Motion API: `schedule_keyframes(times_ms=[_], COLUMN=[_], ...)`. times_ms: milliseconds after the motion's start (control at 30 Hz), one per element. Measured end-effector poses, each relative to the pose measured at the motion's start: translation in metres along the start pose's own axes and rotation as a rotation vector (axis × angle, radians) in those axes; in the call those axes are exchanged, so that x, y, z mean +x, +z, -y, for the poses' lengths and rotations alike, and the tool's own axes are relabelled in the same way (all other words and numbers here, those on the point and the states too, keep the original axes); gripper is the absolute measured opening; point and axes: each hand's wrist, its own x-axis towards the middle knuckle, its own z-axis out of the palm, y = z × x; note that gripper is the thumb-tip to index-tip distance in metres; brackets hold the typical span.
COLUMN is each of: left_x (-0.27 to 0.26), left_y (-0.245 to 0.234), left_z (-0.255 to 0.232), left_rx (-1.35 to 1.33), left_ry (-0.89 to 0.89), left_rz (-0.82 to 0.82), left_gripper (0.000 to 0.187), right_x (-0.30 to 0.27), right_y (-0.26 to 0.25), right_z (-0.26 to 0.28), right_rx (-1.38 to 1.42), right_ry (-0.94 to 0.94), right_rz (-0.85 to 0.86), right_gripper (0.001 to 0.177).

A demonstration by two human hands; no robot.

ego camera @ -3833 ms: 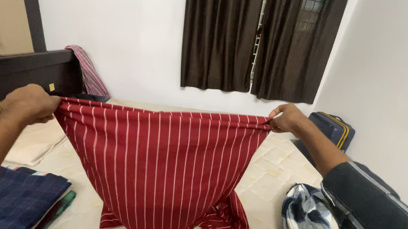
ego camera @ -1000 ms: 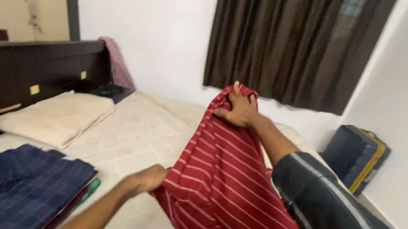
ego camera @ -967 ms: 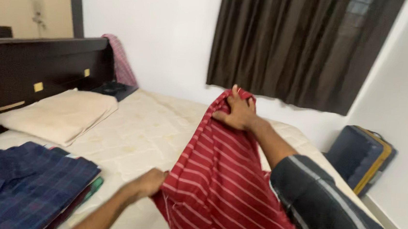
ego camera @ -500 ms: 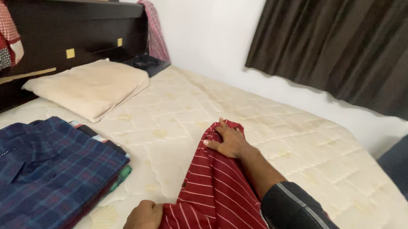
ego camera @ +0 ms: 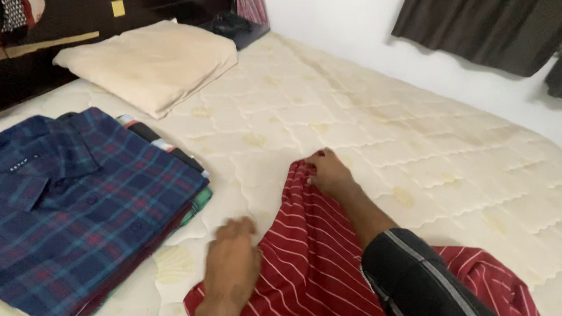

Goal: The person lays a red striped shirt on a bed, buttons it, and folds it neatly. The shirt is placed on top of a stack of other folded clothes.

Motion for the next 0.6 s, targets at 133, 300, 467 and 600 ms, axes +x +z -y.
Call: schedule_keyframes(times_ms=[133,300,467,600], left_x=[-0.016,-0.020,-0.017,-0.013], left_y=[-0.011,-0.004,0.005,0.003], left_z=[-0.030,-0.033,-0.028,-0.034], left_rx=[-0.234,-0.036,0.195,0.287], left_ry=[0.029,0.117,-0.176,-0.290], left_rz=[0.509,0.717,0.861,0.813], left_gripper=[0.022,0.047,0.101,0.109], right_x=[-0.014,-0.017,-0.020,-0.047], right_y=[-0.010,-0.010,0.019,0.033], right_z=[0.007,-0.005,-0.027,-0.047], right_rx=[0.089,0.059,-0.003,0.039], right_ry=[0.036,0.101,-0.038,-0.057], right_rz=[-0.090,0.222,0.362,0.140], right_gripper=[0.034,0.039,0.079,0.067])
